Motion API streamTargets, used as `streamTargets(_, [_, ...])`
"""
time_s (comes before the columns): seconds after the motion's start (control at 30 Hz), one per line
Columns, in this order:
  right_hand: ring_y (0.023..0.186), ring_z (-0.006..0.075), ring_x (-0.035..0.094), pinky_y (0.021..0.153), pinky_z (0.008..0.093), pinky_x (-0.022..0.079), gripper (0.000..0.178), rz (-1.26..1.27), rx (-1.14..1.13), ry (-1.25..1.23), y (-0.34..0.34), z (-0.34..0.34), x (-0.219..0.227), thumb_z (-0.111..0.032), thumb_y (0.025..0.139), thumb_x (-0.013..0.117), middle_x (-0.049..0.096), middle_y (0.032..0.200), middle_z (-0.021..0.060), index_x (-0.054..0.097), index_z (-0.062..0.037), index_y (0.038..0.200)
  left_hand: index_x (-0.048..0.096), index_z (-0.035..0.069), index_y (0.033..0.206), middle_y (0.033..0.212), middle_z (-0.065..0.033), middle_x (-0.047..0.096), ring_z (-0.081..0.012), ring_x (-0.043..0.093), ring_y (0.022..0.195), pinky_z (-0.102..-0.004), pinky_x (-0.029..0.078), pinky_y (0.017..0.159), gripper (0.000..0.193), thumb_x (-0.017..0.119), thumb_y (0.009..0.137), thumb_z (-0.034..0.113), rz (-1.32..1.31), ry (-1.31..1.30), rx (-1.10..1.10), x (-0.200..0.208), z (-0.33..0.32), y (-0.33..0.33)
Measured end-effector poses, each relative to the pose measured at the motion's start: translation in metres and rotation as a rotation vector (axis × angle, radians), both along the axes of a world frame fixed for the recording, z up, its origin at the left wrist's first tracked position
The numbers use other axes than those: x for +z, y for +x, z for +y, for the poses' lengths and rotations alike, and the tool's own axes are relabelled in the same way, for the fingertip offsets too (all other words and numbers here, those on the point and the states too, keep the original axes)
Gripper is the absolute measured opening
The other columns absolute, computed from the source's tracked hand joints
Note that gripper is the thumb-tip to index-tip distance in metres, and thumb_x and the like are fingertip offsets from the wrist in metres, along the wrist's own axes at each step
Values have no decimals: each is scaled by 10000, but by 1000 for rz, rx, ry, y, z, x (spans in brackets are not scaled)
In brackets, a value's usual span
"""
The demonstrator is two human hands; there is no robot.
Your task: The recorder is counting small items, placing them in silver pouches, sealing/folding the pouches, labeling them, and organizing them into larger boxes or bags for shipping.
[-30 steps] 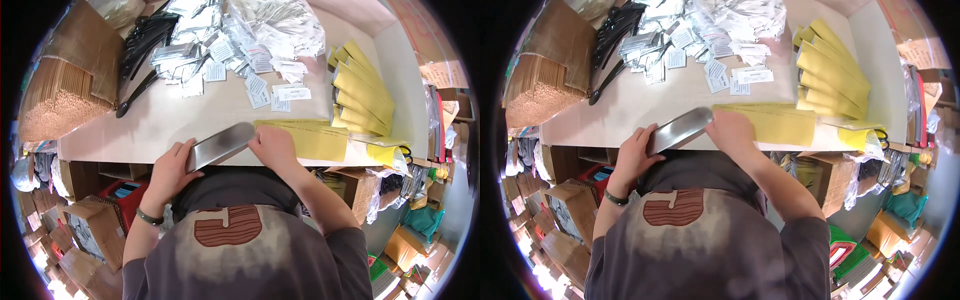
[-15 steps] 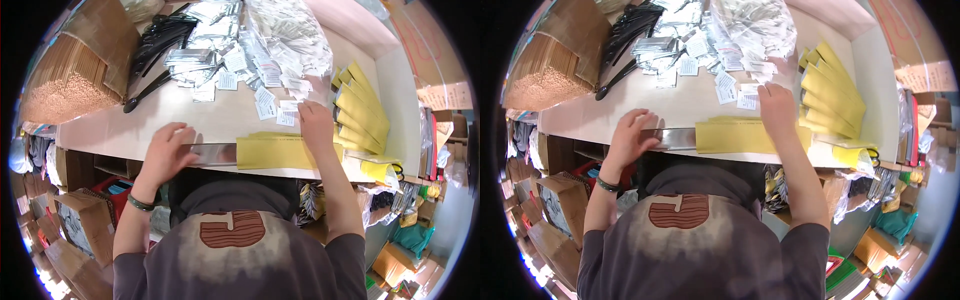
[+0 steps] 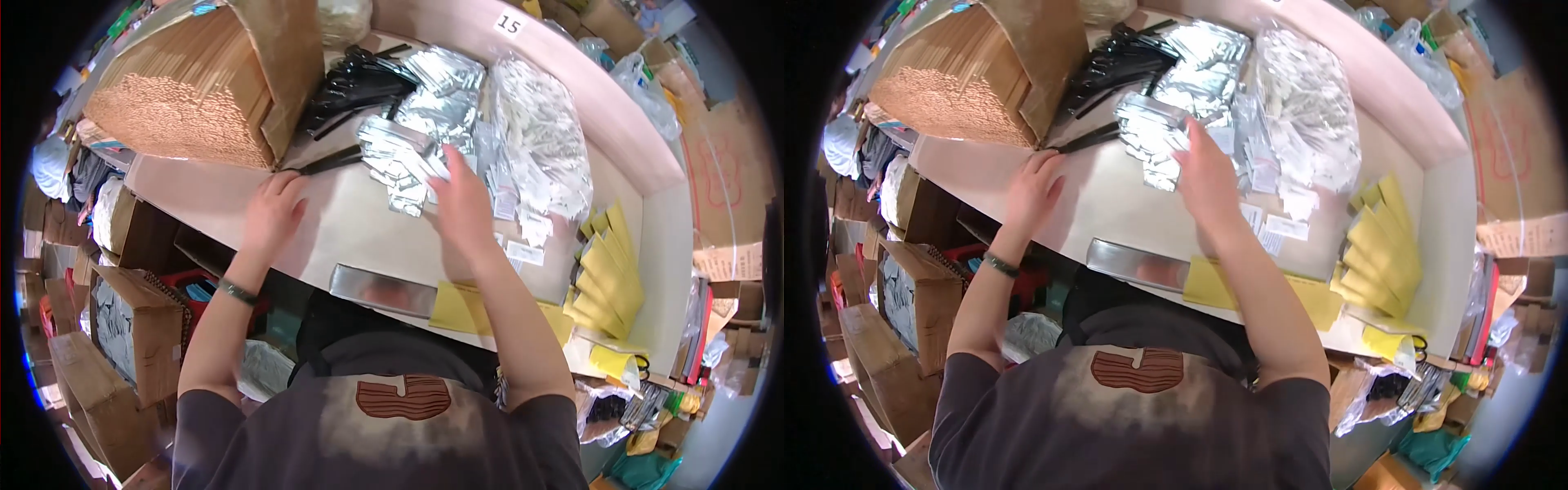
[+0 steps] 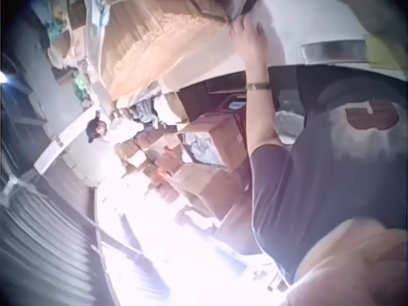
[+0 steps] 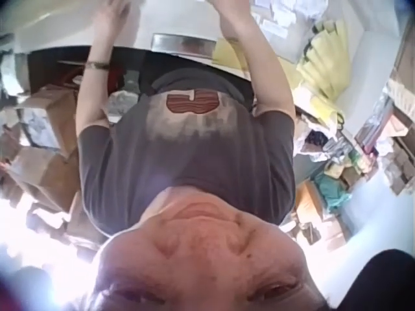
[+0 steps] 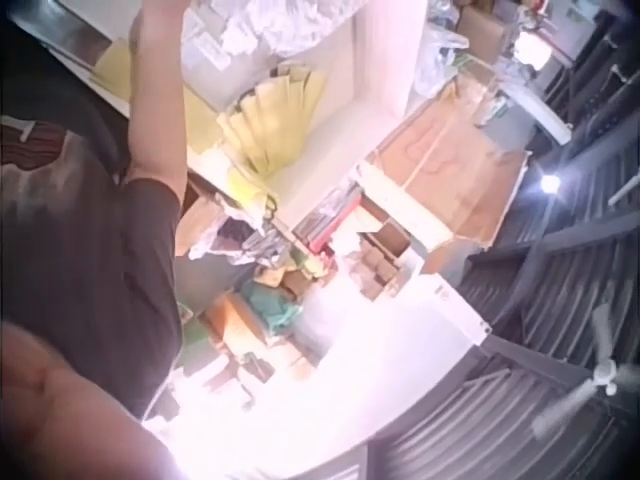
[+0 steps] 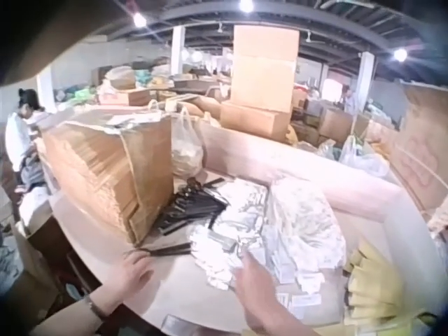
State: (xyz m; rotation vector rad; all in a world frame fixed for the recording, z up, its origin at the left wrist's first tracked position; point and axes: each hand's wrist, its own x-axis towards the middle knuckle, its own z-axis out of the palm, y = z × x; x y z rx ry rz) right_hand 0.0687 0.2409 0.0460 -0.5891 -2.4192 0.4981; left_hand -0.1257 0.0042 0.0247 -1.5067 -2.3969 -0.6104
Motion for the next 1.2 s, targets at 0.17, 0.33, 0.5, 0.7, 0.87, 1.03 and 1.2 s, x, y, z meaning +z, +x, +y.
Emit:
streamTargets(0.17, [941,331,590,792,413,497,151,-319,117,340,-80,21,-43,-98,787,628,620,1039,132,653,-10,907,658,123,1123,1101,-80,618,-296,600,1037,-386,513,855,315,632,811,86,-104,-91,92,-21,46,-16])
streamTargets(0.33, [894,320,580,761,430,478,97,16,98,148,-57,20,-47,-106,725,666,595,875,113,640,-13,713,709,102,986,969,-73,641,-281,639,906,-380,533,754,188,640,812,84,-196,28,150,-33,35,-19])
streamTargets(0.5, [805,328,604,713,402,476,99,-193,122,-33,-15,39,9,-117,756,702,635,846,127,687,-19,758,712,52,956,909,-88,648,-268,646,826,-347,519,717,134,674,829,74,-345,244,64,-24,42,-28])
streamTargets(0.7, [711,249,620,688,316,480,163,-53,-52,-214,24,37,29,-136,844,665,669,842,122,671,8,920,706,45,965,870,-107,641,-297,631,766,-351,508,692,133,668,858,115,-496,281,148,-1,34,3])
streamTargets(0.87, [782,234,606,753,321,480,175,-91,116,-729,70,-52,8,-99,824,683,660,885,109,665,-21,979,665,15,982,794,-117,646,-211,628,685,-304,489,637,150,649,892,134,-677,328,153,11,12,58])
streamTargets(1.03, [897,337,598,847,416,464,194,33,285,58,75,-112,-29,-57,767,711,625,974,144,648,-38,950,639,14,927,789,-94,633,-184,611,681,-281,479,633,94,637,896,103,-763,302,-45,5,-6,109])
streamTargets(1.2, [1126,342,553,951,434,437,323,-9,360,47,122,-86,-23,-56,806,681,593,1205,161,615,-17,1120,614,41,851,745,-71,567,-234,605,758,-316,487,709,79,671,827,90,-491,-96,-292,16,-17,113])
